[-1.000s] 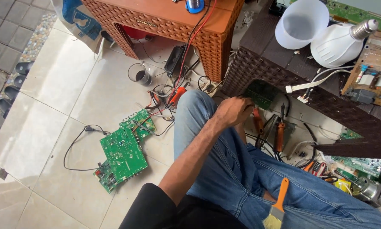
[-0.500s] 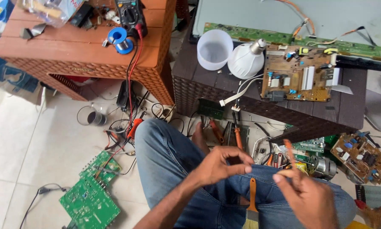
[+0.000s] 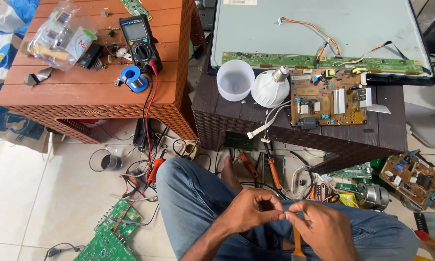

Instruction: Cleaning the interior of an LED bulb's plastic diffuser using a small brush and inspecting the components.

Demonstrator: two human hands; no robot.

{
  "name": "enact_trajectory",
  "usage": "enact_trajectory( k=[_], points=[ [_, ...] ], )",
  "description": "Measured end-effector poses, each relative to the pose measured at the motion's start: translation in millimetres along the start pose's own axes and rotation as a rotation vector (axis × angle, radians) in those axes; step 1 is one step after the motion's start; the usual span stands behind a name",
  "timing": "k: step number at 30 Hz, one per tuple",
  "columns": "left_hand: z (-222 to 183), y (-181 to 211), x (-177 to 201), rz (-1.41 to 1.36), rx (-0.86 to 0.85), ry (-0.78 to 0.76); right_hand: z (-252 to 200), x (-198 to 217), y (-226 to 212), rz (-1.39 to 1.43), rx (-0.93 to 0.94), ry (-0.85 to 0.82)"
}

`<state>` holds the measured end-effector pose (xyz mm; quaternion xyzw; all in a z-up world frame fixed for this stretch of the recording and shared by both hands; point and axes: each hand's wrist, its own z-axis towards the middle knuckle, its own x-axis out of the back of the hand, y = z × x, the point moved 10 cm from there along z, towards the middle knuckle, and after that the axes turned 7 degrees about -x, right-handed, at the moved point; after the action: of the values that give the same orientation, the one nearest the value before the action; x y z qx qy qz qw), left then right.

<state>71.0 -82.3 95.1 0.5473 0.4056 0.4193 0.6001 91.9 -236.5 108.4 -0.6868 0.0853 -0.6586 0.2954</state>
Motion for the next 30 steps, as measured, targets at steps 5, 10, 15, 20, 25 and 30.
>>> enact_trajectory(
  k=[5, 10, 15, 20, 25, 30],
  points=[
    [0, -6, -2, 0.185, 0.010, -0.118, -2, -15, 8, -0.068, 0.045, -0.009],
    [-7, -2, -3, 0.025, 0.069, -0.191, -4, -38, 32, -0.067, -0.033, -0.147],
    [-13, -13, -13, -0.275, 0.017, -0.248, -10, -46, 57, 0.202, -0.439, -0.338],
    [-20, -13, -19, -0.633, 0.041, -0.248, -10, -44, 57, 0.468, -0.595, -0.345],
    [-18, -16, -20, -0.595, 0.053, -0.195, 1, -32, 32, 0.711, -0.320, -0.267],
    [-10, -5, -13, -0.461, 0.032, -0.120, 1, -21, 4, 0.836, -0.243, -0.281]
  ],
)
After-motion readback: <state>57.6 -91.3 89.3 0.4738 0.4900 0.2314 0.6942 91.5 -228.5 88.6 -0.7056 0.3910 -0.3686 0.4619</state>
